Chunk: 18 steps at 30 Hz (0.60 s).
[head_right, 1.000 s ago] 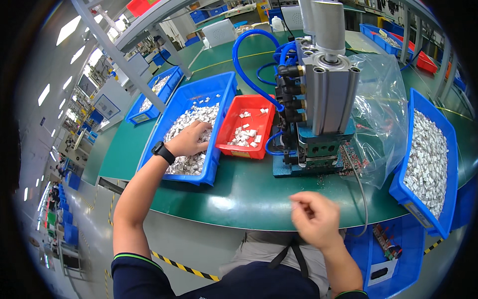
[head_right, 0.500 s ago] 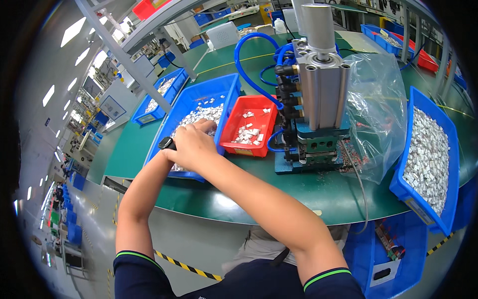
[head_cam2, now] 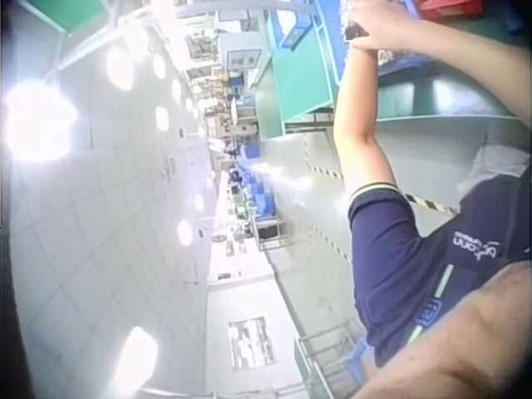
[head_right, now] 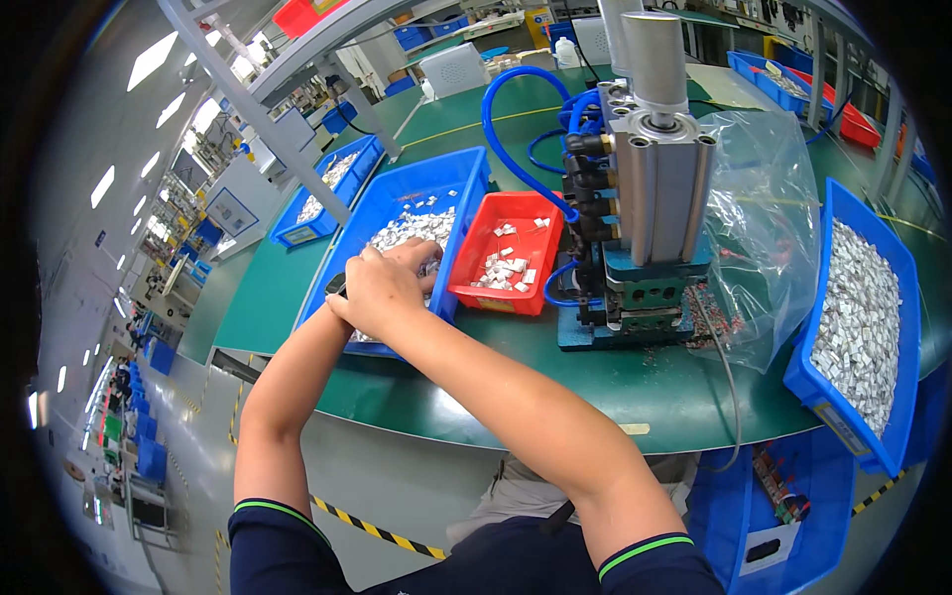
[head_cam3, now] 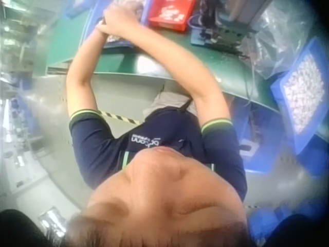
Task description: The person picks up a connector and a wire, inserts the wire into the connector, and places the assembly into a machine. After repeating this process, the person gathers more connectors from a blue bin and continues the assembly.
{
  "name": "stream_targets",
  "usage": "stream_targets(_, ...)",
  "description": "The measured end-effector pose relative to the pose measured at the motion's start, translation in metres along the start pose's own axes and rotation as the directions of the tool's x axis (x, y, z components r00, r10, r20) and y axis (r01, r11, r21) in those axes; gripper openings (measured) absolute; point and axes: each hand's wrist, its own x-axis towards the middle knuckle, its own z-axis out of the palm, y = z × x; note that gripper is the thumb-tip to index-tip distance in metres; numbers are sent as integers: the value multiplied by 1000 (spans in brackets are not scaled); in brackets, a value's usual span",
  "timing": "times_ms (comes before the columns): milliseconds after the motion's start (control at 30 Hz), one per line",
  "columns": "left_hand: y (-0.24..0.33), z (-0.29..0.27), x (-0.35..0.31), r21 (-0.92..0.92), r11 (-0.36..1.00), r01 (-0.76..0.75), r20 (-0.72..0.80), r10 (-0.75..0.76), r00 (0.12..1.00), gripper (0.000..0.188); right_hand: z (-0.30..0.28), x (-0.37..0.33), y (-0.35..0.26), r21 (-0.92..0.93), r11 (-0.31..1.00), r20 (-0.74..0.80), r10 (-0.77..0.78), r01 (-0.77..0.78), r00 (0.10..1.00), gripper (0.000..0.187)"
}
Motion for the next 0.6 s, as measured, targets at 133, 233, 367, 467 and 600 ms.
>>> stream_targets(133,-11,1,5,-26,1000,-12,4,13,1000,36,-8,-18,9,51,999,-96,2,3,995,44)
stream_targets(233,-16,1,-2,-39,999,-12,8,13,1000,36,-35,-29,-4,129,988,99,77,-89,992,44)
stream_targets(367,10,-8,9,25,1000,-6,80,4,997,30,-26,-24,10,123,992,9,13,-14,1000,47)
stream_targets(467,34,-10,6,227,971,79,92,-102,991,33,-18,-24,9,141,990,-7,21,-20,1000,48)
stream_targets(600,62,-16,3,357,924,139,70,-175,982,35,-14,-25,12,159,985,13,61,-62,998,49)
